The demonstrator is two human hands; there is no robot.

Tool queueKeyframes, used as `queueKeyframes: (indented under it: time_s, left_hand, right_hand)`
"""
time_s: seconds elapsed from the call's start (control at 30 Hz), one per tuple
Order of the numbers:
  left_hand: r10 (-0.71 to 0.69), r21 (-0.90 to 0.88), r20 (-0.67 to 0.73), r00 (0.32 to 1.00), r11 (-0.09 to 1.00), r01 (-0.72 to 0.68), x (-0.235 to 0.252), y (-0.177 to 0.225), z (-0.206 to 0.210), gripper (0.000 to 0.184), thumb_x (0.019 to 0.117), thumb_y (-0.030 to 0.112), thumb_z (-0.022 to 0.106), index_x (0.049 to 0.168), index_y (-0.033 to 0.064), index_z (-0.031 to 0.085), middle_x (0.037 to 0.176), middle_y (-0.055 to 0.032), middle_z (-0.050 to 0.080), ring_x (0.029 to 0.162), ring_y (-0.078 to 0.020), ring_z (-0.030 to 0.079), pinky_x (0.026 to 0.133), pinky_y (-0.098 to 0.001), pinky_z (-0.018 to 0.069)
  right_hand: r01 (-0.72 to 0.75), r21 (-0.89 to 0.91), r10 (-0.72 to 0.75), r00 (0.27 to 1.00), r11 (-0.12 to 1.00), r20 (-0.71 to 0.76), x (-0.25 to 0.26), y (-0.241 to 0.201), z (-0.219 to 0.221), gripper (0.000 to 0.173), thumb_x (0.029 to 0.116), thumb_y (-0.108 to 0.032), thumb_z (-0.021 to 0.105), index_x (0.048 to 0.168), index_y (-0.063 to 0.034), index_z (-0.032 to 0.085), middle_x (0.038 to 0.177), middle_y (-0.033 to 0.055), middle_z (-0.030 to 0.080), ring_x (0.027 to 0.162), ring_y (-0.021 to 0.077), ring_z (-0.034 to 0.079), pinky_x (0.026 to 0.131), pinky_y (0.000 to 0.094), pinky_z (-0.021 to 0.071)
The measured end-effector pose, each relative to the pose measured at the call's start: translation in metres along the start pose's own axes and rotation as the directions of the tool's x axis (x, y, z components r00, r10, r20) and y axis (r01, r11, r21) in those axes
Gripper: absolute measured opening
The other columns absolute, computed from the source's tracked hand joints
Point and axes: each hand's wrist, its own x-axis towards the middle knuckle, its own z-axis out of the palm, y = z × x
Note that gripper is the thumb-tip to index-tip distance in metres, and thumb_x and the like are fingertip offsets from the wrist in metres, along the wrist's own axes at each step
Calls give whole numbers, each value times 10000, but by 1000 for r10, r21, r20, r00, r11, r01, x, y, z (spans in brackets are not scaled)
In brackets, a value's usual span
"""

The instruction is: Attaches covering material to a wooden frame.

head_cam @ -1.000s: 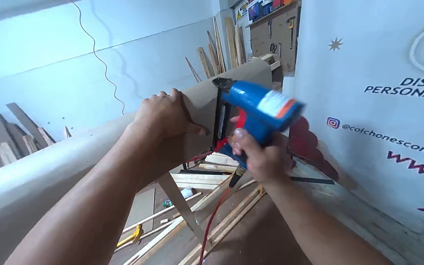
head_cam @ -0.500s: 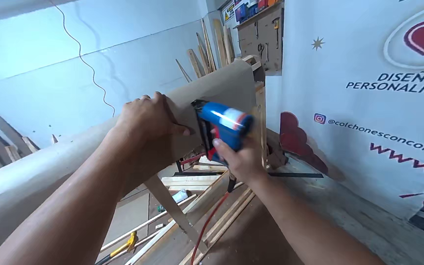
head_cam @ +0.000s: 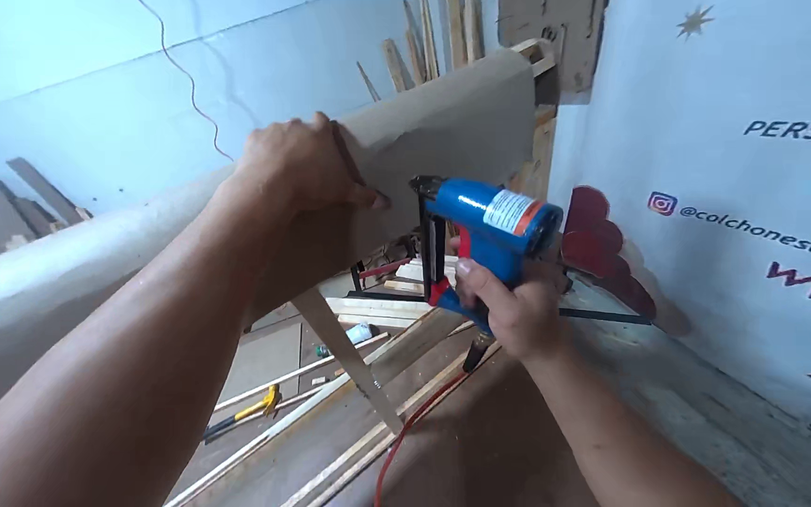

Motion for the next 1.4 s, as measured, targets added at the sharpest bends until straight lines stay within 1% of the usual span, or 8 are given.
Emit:
queueKeyframes:
  time_s: [0.1, 0.17, 0.3, 0.57, 0.83, 1.17, 1.33, 1.4]
  left_hand:
    - [6, 6, -3, 1000, 1000, -6, -1, 0, 2, 1153, 601, 822, 786, 1432, 82, 485, 1204, -280, 633, 1127, -519, 607, 862, -759, 450]
    - [2, 22, 0, 1000, 1000, -2, 0, 0, 2, 1169, 605, 844, 766, 1445, 86, 470, 1196, -289, 633, 1132, -527, 602, 868, -756, 446]
    - [5, 27, 1, 1000, 1000, -5, -2, 3, 2, 1148, 610, 828, 778, 1430, 84, 472, 1179, -284, 635, 1137, -521, 598, 875, -754, 436]
    - [15, 25, -10, 1000, 1000, -15, 2, 0, 4, 1157, 618, 826, 777, 1448, 83, 461, 1172, -296, 636, 1128, -539, 595, 864, -769, 428]
    - [4, 42, 7, 1000, 999, -4, 3, 1, 4, 1187, 614, 846, 764, 1473, 94, 439, 1194, -285, 629, 1144, -525, 593, 871, -759, 436]
    - [8, 42, -5, 1000, 999, -7, 4, 1, 4, 1195, 603, 865, 751, 1458, 86, 450, 1154, -303, 630, 1103, -541, 603, 829, -754, 450]
    - [20, 43, 8, 1000, 999, -20, 3, 0, 7, 1190, 615, 862, 746, 1458, 78, 446, 1158, -305, 631, 1128, -544, 591, 866, -767, 431]
    - [25, 47, -6, 1000, 999, -25, 6, 0, 3, 1186, 605, 863, 751, 1451, 87, 453, 1151, -290, 635, 1114, -533, 601, 848, -755, 443]
  right_hand:
    - [-7, -108, 11, 999, 994, 35, -27, 11, 25, 222, 940, -342, 707, 1004, -130, 706, 770, -18, 714, 634, 111, 693, 565, 348, 624]
    - [-22, -170, 33, 997, 985, 66, -34, 13, 41, 197, 915, -343, 721, 976, -156, 717, 771, -70, 720, 659, 34, 693, 576, 276, 620]
    - [-82, -206, 91, 995, 975, 37, -44, 20, 65, 173, 901, -330, 715, 951, -164, 708, 730, -87, 695, 612, -4, 658, 529, 232, 575]
    - [12, -242, -9, 1000, 970, 16, -46, 28, 77, 226, 879, -268, 730, 1053, -124, 718, 750, -73, 709, 638, -13, 669, 557, 221, 586]
    - [-116, -224, 98, 991, 968, -90, -29, 42, 45, 167, 911, -322, 726, 928, -157, 712, 712, -72, 692, 592, 19, 656, 509, 254, 570]
    - [-84, -181, 76, 996, 980, -48, -32, 41, 50, 153, 899, -300, 726, 960, -160, 716, 736, -85, 699, 606, 0, 655, 519, 218, 568]
    - [1, -244, -7, 1000, 970, -22, -33, 51, 51, 214, 893, -293, 728, 1031, -129, 719, 841, -67, 737, 743, -9, 703, 653, 228, 619]
    - [-26, -224, 19, 999, 974, -34, -33, 47, 50, 178, 889, -298, 724, 990, -151, 719, 806, -86, 727, 700, -15, 691, 608, 219, 608]
